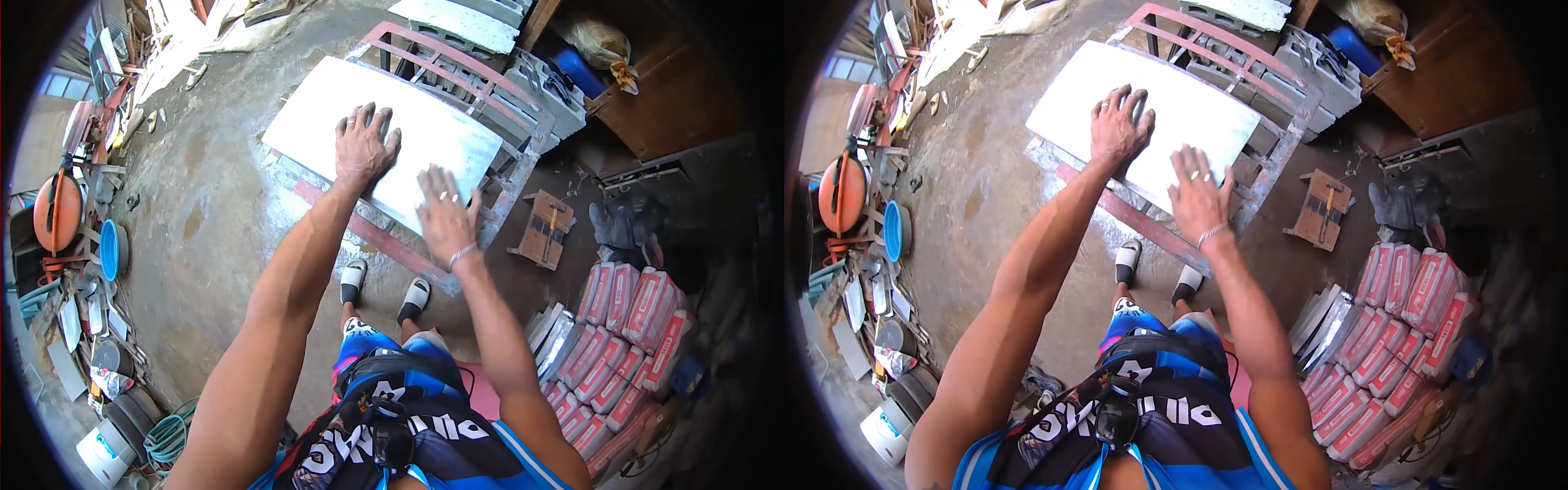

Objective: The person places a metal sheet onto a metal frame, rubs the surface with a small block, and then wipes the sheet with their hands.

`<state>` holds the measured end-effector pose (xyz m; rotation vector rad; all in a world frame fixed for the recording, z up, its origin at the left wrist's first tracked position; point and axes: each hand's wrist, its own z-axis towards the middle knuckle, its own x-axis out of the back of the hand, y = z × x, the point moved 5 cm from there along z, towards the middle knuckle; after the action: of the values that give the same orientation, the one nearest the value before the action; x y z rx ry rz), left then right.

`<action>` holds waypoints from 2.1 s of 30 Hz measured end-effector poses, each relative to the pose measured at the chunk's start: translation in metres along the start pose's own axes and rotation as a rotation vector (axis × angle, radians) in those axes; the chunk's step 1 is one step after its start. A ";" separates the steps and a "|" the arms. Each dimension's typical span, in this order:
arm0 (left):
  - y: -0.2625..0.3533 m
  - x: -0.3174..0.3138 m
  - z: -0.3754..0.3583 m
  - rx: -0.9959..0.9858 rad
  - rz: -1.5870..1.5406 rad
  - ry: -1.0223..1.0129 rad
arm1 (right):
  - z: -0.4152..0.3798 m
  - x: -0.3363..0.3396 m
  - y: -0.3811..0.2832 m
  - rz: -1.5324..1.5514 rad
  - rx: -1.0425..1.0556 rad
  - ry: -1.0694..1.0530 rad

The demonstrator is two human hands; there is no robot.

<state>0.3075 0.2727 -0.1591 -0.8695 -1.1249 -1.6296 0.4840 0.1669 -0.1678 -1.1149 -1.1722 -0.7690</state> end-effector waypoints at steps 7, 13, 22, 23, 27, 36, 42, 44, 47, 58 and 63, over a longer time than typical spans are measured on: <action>0.001 0.001 0.000 0.038 -0.001 -0.123 | 0.095 0.005 0.041 -0.107 -0.182 0.209; 0.002 0.000 -0.002 0.030 0.003 -0.023 | -0.003 -0.002 -0.009 -0.036 0.023 0.047; 0.002 0.001 -0.001 0.053 0.007 -0.075 | 0.098 0.001 0.020 -0.062 -0.146 0.111; 0.003 0.002 0.000 0.059 0.010 -0.087 | 0.071 -0.001 0.010 -0.035 -0.121 0.096; 0.002 0.001 0.002 0.050 0.003 -0.070 | -0.015 0.003 -0.013 0.045 -0.079 0.043; 0.004 0.003 0.005 0.041 -0.020 -0.079 | 0.072 0.007 0.048 -0.070 -0.276 0.205; 0.003 0.003 0.002 0.019 0.011 -0.048 | -0.018 0.003 -0.018 0.078 -0.098 -0.006; 0.003 0.003 0.004 0.015 0.005 -0.048 | 0.003 0.005 0.013 -0.021 -0.115 0.056; 0.005 0.003 0.002 0.019 0.019 -0.058 | 0.060 0.018 0.076 -0.031 -0.293 0.249; 0.000 -0.003 0.004 0.025 0.064 -0.099 | 0.007 0.008 0.041 0.042 -0.279 0.209; 0.000 -0.003 0.009 0.012 0.029 -0.103 | 0.050 0.008 0.074 0.092 -0.363 0.312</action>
<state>0.3093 0.2824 -0.1588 -0.9669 -1.1863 -1.5676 0.5386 0.2371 -0.1797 -1.2799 -0.7304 -1.0693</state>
